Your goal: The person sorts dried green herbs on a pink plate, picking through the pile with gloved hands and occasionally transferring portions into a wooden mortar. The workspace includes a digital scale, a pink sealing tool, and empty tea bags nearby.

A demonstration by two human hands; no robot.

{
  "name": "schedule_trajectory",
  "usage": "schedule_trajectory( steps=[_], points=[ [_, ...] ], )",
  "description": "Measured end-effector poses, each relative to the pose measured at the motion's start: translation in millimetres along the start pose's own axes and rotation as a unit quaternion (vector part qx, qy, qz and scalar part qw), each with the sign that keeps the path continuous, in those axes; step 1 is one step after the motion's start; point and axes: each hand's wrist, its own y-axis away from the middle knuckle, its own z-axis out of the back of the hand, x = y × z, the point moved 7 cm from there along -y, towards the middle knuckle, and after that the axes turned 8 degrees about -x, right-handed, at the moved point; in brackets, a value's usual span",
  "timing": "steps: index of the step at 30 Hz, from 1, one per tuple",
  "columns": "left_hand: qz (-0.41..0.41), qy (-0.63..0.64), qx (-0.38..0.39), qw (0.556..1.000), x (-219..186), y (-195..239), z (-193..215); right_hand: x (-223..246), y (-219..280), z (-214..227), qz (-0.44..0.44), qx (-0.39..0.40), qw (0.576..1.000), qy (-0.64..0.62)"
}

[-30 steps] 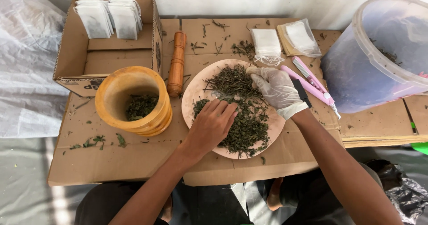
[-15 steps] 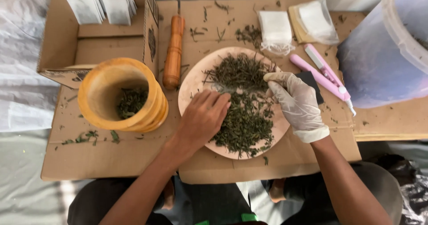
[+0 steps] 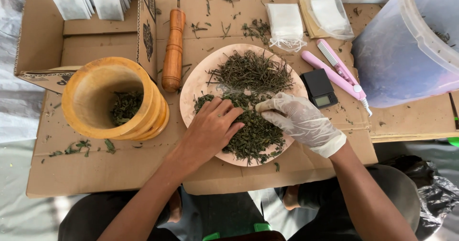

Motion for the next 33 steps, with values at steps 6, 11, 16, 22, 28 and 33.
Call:
schedule_trajectory(
  steps=[6, 11, 16, 22, 28, 33],
  points=[
    [-0.001, -0.007, 0.005, 1.000, 5.4, 5.7, -10.8, -9.9, -1.5, -19.2, 0.112, 0.097, 0.974, 0.173],
    [-0.001, -0.010, 0.017, 1.000, 5.8, 4.4, -14.8, -25.2, -5.4, -24.5, 0.074, 0.079, 0.977, 0.184],
    [-0.003, -0.012, 0.020, 1.000, 3.0, 3.8, -10.9, -16.1, -1.5, -16.8, 0.011, 0.077, 0.994, 0.072],
    [0.000, -0.020, 0.025, 0.999, 5.9, 2.7, -12.9, -15.8, -1.2, -21.6, 0.068, 0.082, 0.988, 0.107],
    [-0.003, -0.022, 0.009, 1.000, 6.5, 4.3, -14.4, -34.3, -3.4, -35.2, 0.122, 0.090, 0.967, 0.205],
    [0.000, -0.017, -0.003, 1.000, -2.2, -1.1, -1.8, -19.1, -0.2, -26.2, 0.106, 0.065, 0.983, 0.138]
  ],
)
